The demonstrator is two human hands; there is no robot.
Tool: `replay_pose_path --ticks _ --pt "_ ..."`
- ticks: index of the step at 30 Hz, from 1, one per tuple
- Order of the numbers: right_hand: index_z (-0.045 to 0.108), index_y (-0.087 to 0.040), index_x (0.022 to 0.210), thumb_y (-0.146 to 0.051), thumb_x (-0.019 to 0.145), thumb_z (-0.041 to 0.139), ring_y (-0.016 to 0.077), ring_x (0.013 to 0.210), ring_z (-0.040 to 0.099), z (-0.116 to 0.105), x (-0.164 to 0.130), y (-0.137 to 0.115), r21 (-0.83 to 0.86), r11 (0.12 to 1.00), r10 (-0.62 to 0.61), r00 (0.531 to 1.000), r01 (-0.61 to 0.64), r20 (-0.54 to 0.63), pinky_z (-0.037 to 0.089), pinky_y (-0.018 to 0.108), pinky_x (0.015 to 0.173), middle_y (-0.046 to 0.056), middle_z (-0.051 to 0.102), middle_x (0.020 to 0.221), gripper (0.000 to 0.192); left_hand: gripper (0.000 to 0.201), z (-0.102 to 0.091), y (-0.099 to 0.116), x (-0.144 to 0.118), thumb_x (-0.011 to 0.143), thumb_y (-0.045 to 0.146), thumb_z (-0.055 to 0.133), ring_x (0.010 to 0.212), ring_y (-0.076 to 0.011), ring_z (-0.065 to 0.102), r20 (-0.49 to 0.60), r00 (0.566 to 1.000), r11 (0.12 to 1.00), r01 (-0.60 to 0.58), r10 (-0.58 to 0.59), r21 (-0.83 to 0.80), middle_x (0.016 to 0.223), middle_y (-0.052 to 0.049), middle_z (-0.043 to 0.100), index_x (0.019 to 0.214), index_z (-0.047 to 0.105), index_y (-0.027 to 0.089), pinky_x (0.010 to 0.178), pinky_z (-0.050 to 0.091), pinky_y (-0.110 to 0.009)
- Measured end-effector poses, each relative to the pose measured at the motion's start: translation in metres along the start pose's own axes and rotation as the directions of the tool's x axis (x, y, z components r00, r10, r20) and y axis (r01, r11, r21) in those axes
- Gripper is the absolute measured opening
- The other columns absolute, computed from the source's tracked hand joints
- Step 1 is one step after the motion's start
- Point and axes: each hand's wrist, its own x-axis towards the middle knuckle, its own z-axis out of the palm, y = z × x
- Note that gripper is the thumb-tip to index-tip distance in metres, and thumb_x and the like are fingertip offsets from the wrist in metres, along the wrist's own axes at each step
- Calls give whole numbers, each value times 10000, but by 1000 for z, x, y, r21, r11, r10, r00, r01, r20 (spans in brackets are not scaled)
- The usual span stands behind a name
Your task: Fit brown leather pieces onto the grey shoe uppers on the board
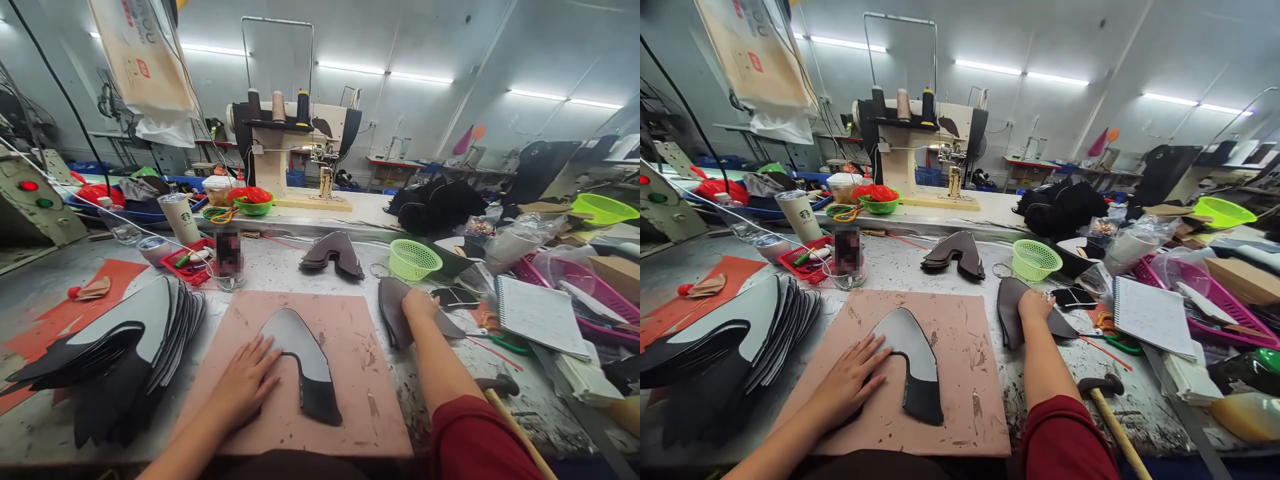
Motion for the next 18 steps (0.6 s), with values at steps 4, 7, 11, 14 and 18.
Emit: replay_pose_path --ticks 4,7,11,14,18 --pt "557 -13 1058 -73 796 270 268 1048 497 2 -2 1 3 1000 0 1000 0 -2 204 445 943 223 559 1076 394 471 -3 2 0 839 512 305 1266 -251 243 9 1000 1000 6 -6 -3 1378 -21 289 1270 350 326 1013 265 -468" --pt "566 -38 1051 -89 795 283 263 1010 523 3 -3 2 28 1000 1 1000 -1 22 281 428 902 202 564 1073 385 470 -5 3 -1 838 507 312 1267 -255 239 12 1000 1000 11 -11 -8 1377 -22 291 1268 354 323 1011 267 -471" --pt "558 -72 1074 -142 795 303 269 997 528 2 0 6 84 997 -9 998 4 64 398 370 779 186 536 1120 384 465 -7 4 -2 840 503 307 1263 -259 245 19 1000 1000 19 -19 -21 1375 -20 289 1268 353 326 1006 275 -478" --pt "560 -104 1085 -201 777 359 291 1031 506 -1 9 16 118 993 -31 995 19 97 409 372 776 177 530 1135 380 466 -7 4 -3 836 510 314 1259 -260 254 18 1000 999 23 -23 -24 1373 -16 289 1267 352 334 1004 278 -483" --pt "573 -172 1086 -272 695 518 260 978 548 -7 22 34 174 981 -122 975 90 185 427 322 760 128 582 1071 406 469 -5 2 -2 834 520 309 1258 -260 258 22 999 1000 28 -27 -15 1371 -14 294 1267 347 344 1001 282 -488"
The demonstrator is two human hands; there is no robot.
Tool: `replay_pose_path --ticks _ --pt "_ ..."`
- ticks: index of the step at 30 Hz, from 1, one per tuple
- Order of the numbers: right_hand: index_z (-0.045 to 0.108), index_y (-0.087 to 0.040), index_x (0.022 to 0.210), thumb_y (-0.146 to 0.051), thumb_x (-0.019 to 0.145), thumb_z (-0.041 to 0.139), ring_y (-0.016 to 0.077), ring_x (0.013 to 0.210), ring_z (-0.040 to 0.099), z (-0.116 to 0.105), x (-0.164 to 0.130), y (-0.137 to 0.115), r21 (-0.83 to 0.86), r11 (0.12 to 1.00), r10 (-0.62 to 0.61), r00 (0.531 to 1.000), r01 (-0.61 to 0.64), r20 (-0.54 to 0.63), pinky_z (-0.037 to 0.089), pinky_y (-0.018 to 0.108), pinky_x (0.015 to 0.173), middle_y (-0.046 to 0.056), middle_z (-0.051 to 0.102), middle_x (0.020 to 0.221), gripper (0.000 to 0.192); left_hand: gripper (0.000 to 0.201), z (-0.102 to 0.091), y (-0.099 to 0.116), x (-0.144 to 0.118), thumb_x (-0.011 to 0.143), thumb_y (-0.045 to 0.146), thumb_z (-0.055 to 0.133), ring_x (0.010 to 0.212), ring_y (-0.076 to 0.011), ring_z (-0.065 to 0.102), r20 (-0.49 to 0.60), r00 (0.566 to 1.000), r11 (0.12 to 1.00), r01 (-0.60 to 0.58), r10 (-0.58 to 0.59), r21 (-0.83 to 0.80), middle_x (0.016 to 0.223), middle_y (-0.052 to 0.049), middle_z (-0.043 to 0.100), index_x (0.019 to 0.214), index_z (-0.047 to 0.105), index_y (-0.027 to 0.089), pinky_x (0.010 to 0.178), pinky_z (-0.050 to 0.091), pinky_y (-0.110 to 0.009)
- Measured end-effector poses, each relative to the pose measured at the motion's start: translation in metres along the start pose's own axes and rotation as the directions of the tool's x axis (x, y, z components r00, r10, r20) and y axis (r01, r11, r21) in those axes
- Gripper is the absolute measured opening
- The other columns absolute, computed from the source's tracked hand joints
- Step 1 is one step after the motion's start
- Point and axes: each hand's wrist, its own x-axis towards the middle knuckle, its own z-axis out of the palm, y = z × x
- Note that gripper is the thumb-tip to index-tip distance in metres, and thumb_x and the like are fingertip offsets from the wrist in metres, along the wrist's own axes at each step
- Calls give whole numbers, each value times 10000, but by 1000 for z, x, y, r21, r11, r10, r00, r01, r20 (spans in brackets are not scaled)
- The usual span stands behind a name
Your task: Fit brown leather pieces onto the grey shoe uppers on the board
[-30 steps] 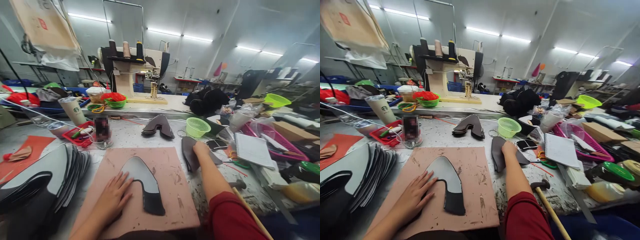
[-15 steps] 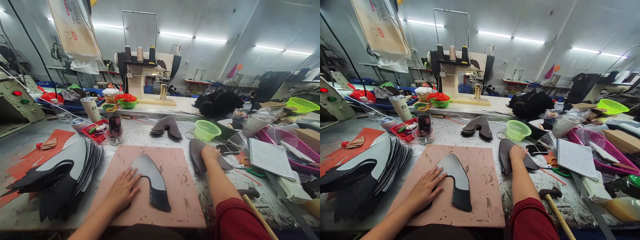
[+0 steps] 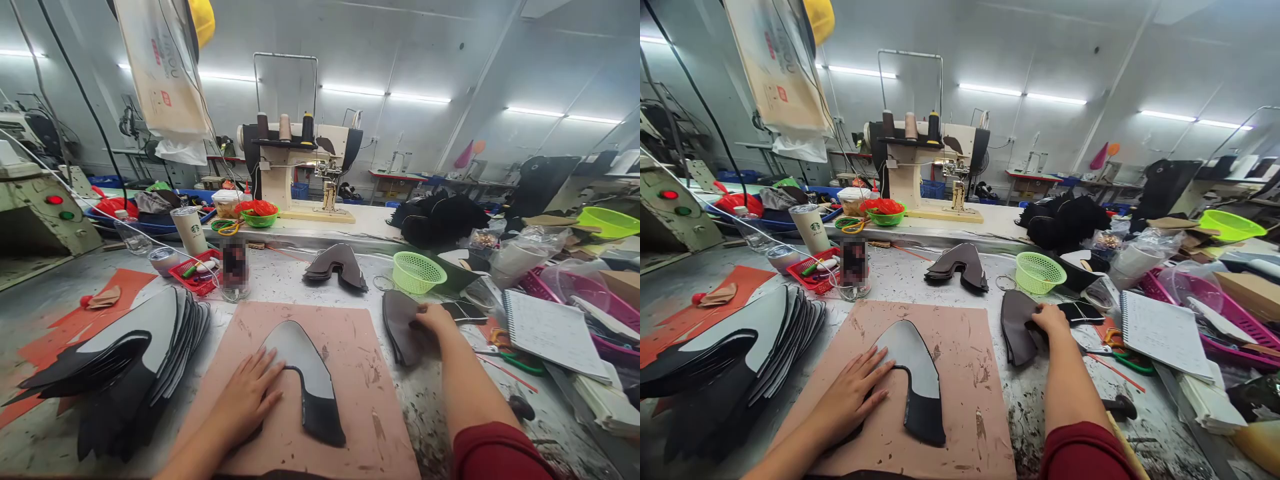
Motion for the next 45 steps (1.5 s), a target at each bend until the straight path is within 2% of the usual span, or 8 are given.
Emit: replay_pose_path --ticks 6,19,25,32,36,41,43,45 --pt "560 -164 1101 -172 487 695 229 897 585 -9 3 13 43 991 -127 988 124 90 430 259 720 107 622 1006 628 454 3 -3 -1 834 503 336 1249 -268 279 -46 999 1000 -22 21 -18 1364 -13 315 1263 343 357 992 299 -482" --pt "586 -167 837 -202 655 545 184 720 606 -15 2 20 168 976 -151 985 137 78 419 248 635 75 653 794 190 449 7 -7 -2 836 491 345 1249 -267 279 -43 999 999 -33 32 -42 1373 -3 290 1270 315 380 995 294 -491" --pt "525 -142 917 -239 720 432 199 688 588 -14 -4 8 116 993 -27 999 24 27 403 258 621 81 617 730 238 453 12 -10 -3 840 490 336 1249 -259 284 -56 997 998 -49 48 -27 1374 -5 294 1278 298 380 994 301 -479" --pt "527 -152 933 -241 667 500 224 950 515 -7 -9 5 -25 988 -155 968 153 -199 373 271 784 110 538 983 282 444 10 -8 -2 839 478 352 1253 -261 276 -79 996 997 -46 41 -61 1371 -15 307 1266 337 359 1002 282 -477" --pt "549 -172 1019 -346 700 536 243 1002 492 -19 -30 -10 -91 971 -233 960 220 -159 363 306 824 106 534 1012 363 472 4 -2 -1 837 501 323 1269 -257 234 -13 1000 998 -25 24 -49 1383 -32 277 1275 340 326 1018 245 -478" --pt "611 -204 965 -107 759 409 182 914 541 -28 -80 -43 -128 941 -326 942 314 -80 387 255 739 66 584 981 304 550 -7 8 -11 801 499 408 1282 -267 173 46 998 998 -34 36 -49 1393 -73 240 1295 313 277 1031 183 -494" --pt "628 -207 949 -62 743 386 185 892 547 -27 -113 -58 -146 902 -420 904 406 -77 398 258 713 71 586 1007 349 576 -12 13 -16 788 505 425 1285 -274 154 70 997 997 -29 34 -73 1394 -96 229 1295 323 251 1029 166 -506" --pt "634 -188 959 -45 724 389 205 902 536 -27 -156 -74 -158 826 -559 822 541 -107 410 281 728 92 579 1059 368 582 -17 20 -21 784 501 430 1288 -286 130 74 997 994 9 -1 -107 1394 -121 227 1284 353 214 1026 157 -517"
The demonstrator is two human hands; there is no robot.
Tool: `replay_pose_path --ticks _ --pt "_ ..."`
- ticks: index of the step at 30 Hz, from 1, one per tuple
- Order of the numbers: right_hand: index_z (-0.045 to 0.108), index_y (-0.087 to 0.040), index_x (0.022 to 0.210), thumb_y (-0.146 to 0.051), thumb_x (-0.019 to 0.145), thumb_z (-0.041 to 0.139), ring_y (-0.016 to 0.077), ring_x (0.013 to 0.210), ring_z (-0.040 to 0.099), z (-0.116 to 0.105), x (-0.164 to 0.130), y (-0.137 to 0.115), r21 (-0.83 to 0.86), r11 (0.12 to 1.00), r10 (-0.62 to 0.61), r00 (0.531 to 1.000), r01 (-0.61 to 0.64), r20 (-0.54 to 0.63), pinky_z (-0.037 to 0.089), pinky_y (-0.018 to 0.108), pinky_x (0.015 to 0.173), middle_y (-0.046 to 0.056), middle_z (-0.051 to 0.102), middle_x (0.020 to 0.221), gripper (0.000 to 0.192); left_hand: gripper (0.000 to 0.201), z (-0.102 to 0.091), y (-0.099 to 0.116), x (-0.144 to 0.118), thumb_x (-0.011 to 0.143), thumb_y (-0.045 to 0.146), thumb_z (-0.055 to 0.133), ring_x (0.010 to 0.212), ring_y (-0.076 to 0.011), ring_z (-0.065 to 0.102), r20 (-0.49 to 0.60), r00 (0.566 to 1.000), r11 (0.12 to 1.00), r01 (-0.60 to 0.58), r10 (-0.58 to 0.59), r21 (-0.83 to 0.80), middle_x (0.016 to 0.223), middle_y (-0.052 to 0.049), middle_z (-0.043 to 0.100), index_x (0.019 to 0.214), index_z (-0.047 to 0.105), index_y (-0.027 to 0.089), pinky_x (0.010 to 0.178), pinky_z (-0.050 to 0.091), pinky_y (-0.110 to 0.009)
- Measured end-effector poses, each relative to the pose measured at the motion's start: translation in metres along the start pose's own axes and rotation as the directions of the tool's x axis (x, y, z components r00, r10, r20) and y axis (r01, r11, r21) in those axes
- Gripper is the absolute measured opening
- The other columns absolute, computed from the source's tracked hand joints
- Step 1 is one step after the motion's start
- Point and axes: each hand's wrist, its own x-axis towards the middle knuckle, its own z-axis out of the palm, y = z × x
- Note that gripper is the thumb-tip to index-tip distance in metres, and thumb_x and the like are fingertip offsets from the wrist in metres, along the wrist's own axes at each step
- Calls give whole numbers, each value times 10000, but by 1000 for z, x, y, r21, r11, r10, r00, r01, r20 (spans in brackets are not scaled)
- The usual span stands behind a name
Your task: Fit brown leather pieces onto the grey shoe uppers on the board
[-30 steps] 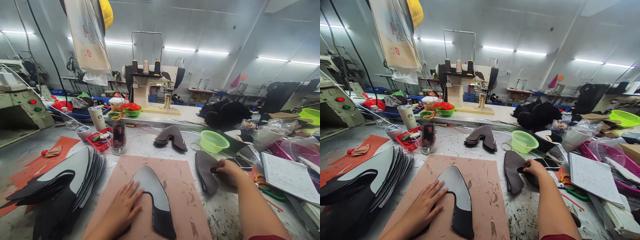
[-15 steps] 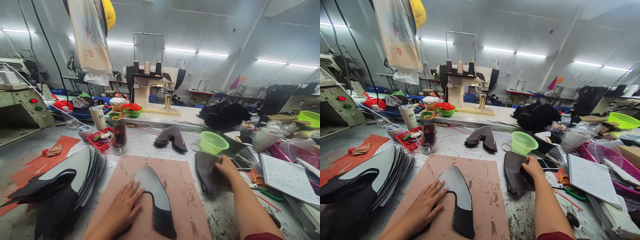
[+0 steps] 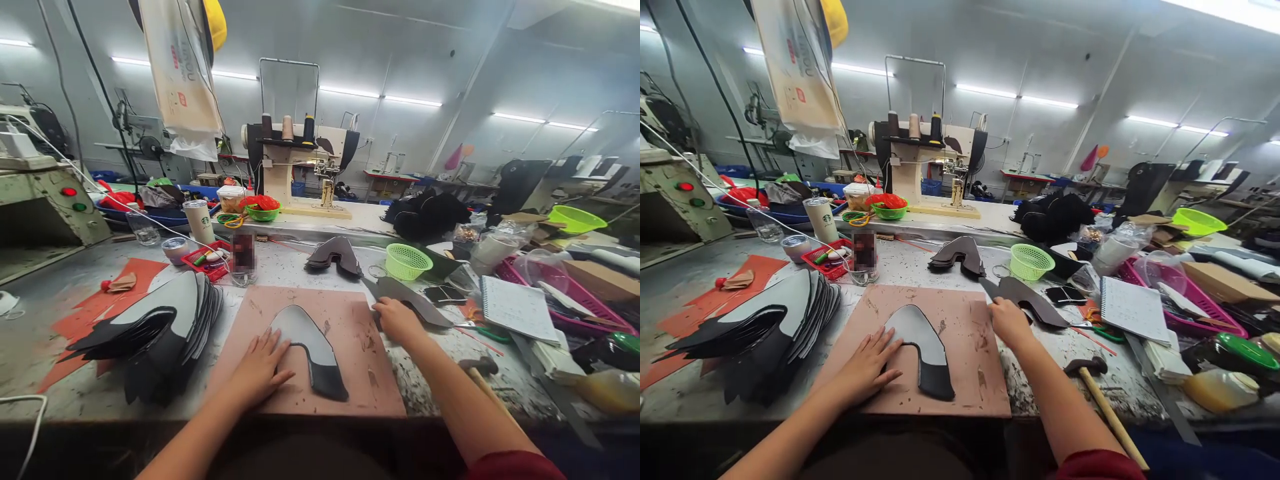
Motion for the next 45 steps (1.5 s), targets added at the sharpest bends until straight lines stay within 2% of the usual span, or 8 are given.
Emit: replay_pose_path --ticks 5,8,12,15,21,25,31,45 --pt "571 -206 1095 -30 700 395 200 920 513 -47 -82 -80 214 854 -440 877 475 -192 425 326 804 58 545 1176 467 699 -9 24 -15 744 480 495 1283 -257 191 -203 979 934 -67 -6 -352 1395 -129 249 1318 255 163 1038 212 -447" --pt "566 -240 1104 -71 729 424 178 888 528 -78 -117 -98 425 666 -570 786 613 -241 442 309 786 38 560 1155 435 702 -20 35 -33 697 507 540 1194 -247 377 -254 967 712 -175 -5 -680 1300 -111 419 1274 319 176 986 329 -387" --pt "549 -252 1139 -165 784 450 161 891 561 -74 -117 -94 752 513 -469 869 413 -158 451 304 796 40 613 1040 378 446 -30 38 -51 703 497 540 897 -243 587 -4 998 392 -26 58 -920 974 -58 643 1006 554 170 804 471 -377" --pt "580 -246 1097 -145 740 491 174 983 548 -36 -91 -93 884 435 -404 915 172 20 423 334 874 28 608 1074 382 446 -22 32 -46 724 450 523 859 -235 601 127 991 314 133 -41 -940 979 -63 644 1061 517 159 749 495 -362" --pt "642 -176 988 -155 738 475 187 986 551 21 -22 -114 896 443 -246 960 -13 136 397 361 908 65 624 1037 301 559 -4 6 3 752 264 438 1056 -205 521 -59 944 589 153 -324 -794 1223 -77 509 1284 288 185 887 431 -352" --pt "641 -196 981 -126 723 499 170 977 555 39 15 -123 897 443 -223 967 -11 122 397 336 908 39 633 1017 303 432 -5 -20 37 736 245 438 1085 -195 500 -161 953 827 131 -257 -547 1183 -38 550 1160 486 175 928 400 -320" --pt "635 -152 1013 -123 729 516 175 891 559 58 27 -122 822 560 -218 976 107 21 427 310 834 69 620 910 310 337 2 -39 52 725 265 475 973 -192 572 -151 967 882 118 -207 -456 1044 -46 636 1023 610 183 892 416 -303" --pt "637 -228 1017 -104 730 505 153 846 541 60 23 -120 796 603 -172 984 62 54 424 295 811 38 563 866 339 339 7 -37 52 773 266 443 937 -182 575 -128 980 925 97 -154 -368 1020 -61 637 1062 592 170 845 425 -272"
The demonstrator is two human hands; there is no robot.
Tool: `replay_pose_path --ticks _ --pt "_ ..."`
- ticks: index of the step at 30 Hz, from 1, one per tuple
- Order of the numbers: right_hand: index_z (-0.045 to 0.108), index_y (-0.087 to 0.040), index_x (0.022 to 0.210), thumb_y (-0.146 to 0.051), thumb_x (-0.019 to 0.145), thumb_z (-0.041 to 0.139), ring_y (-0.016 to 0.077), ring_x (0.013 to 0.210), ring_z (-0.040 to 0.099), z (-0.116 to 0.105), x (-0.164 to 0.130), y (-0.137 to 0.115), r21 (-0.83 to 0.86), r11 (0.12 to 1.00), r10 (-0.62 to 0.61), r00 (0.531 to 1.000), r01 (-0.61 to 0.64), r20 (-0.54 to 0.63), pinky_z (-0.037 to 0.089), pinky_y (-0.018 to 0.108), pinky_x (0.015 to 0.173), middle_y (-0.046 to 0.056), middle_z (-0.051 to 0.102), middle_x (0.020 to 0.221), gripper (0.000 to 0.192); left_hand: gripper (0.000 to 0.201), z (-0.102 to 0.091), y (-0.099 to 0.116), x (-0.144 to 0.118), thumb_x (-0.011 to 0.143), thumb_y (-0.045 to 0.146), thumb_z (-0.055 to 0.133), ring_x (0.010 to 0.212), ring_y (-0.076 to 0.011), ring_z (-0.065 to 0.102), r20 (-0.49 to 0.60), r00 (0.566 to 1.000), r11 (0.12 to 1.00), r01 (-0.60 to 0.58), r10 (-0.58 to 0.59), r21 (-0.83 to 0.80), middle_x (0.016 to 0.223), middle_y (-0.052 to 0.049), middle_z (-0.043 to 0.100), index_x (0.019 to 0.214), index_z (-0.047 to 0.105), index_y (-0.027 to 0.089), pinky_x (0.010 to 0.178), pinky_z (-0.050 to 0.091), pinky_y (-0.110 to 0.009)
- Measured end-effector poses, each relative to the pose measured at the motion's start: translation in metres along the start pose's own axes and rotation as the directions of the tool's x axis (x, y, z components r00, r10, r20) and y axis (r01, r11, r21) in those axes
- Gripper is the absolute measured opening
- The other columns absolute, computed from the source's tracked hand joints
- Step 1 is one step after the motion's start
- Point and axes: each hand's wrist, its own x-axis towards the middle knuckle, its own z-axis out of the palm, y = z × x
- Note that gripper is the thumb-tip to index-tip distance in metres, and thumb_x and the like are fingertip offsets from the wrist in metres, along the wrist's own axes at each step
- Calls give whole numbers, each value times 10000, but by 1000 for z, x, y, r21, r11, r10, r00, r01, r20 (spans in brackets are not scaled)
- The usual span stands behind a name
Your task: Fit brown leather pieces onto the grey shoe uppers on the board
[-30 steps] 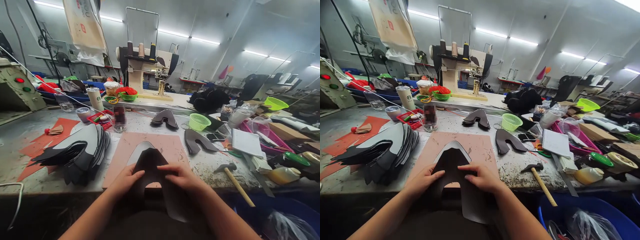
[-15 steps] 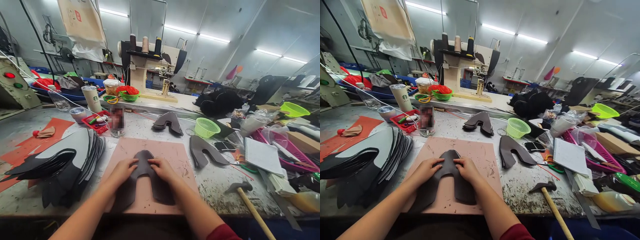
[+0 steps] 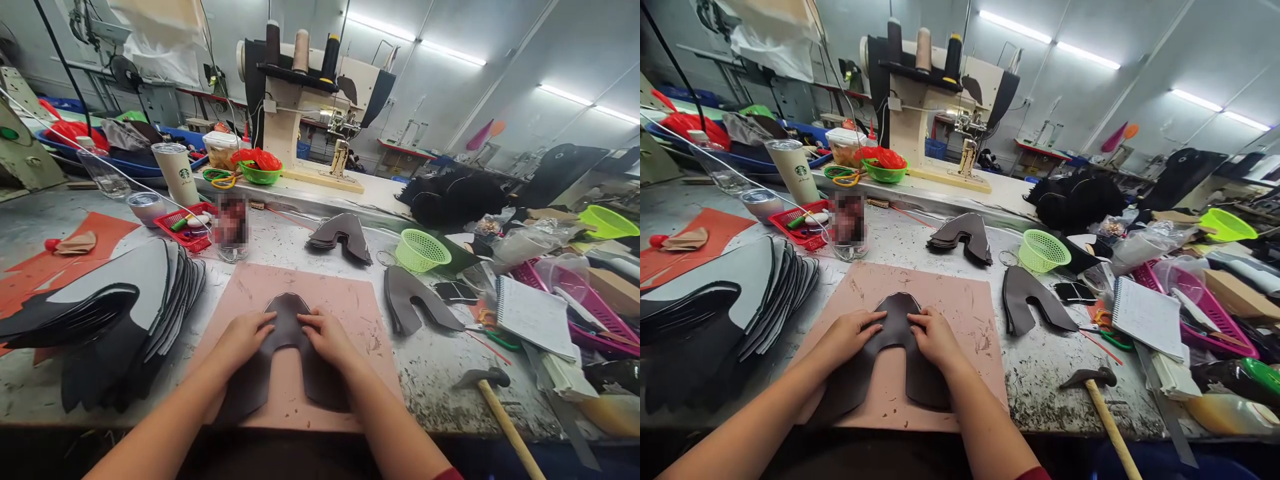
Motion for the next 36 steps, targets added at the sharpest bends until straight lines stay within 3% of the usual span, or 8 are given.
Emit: replay_pose_path --ticks 5,11,14,17,20,23,29,36 --pt "637 -199 1018 -109 729 505 153 848 544 2 1 1 -4 1000 20 1000 -20 -12 422 296 821 50 567 889 330 324 -4 5 -1 797 249 430 917 -156 578 37 999 983 -19 12 181 1004 -44 636 1084 570 194 821 435 -243" --pt "653 -191 976 -98 710 498 155 847 549 -2 5 -4 -26 999 39 999 -39 3 421 305 828 55 568 892 322 204 -4 40 18 760 168 476 998 -213 521 41 991 876 -131 126 464 1057 -79 572 882 638 193 822 430 -313" --pt "653 -186 945 -109 680 523 168 901 545 -8 -11 -3 38 997 67 998 -66 -18 398 322 869 53 594 922 306 259 10 50 30 811 182 430 1043 -187 494 88 978 856 -210 191 473 1134 -60 542 1027 571 207 852 418 -296" --pt "638 -184 901 -178 665 553 169 835 569 -11 -47 2 211 952 238 970 -223 -46 438 326 801 34 630 855 251 312 23 49 33 859 220 363 1088 -213 461 87 977 840 -213 196 500 1197 -97 503 1139 497 188 853 421 -334" --pt "606 -175 843 -261 659 554 139 593 559 -9 -85 6 394 825 447 894 -406 -16 478 277 561 -5 598 636 210 343 29 48 31 872 239 341 1143 -240 412 86 977 828 -211 195 520 1269 -125 436 1190 459 191 864 416 -365" --pt "584 -176 785 -294 657 547 127 497 534 -5 -107 7 463 758 538 842 -460 -44 450 243 449 -28 550 536 178 360 29 51 29 873 267 343 1158 -274 398 91 977 821 -213 194 530 1284 -148 412 1208 455 199 868 410 -397" --pt "609 -188 710 -281 695 542 144 583 575 -9 -114 4 176 921 379 904 -347 -200 455 264 557 9 627 622 115 439 27 61 28 856 397 370 1200 -283 350 117 980 787 -200 162 584 1322 -144 366 1259 397 226 892 388 -384" --pt "618 -190 705 -210 722 539 143 644 575 -13 -115 0 -28 952 295 938 -305 -185 445 267 630 13 646 687 83 778 23 69 26 697 651 442 1252 -286 252 211 974 803 -193 86 564 1363 -165 293 1309 304 191 957 296 -388"
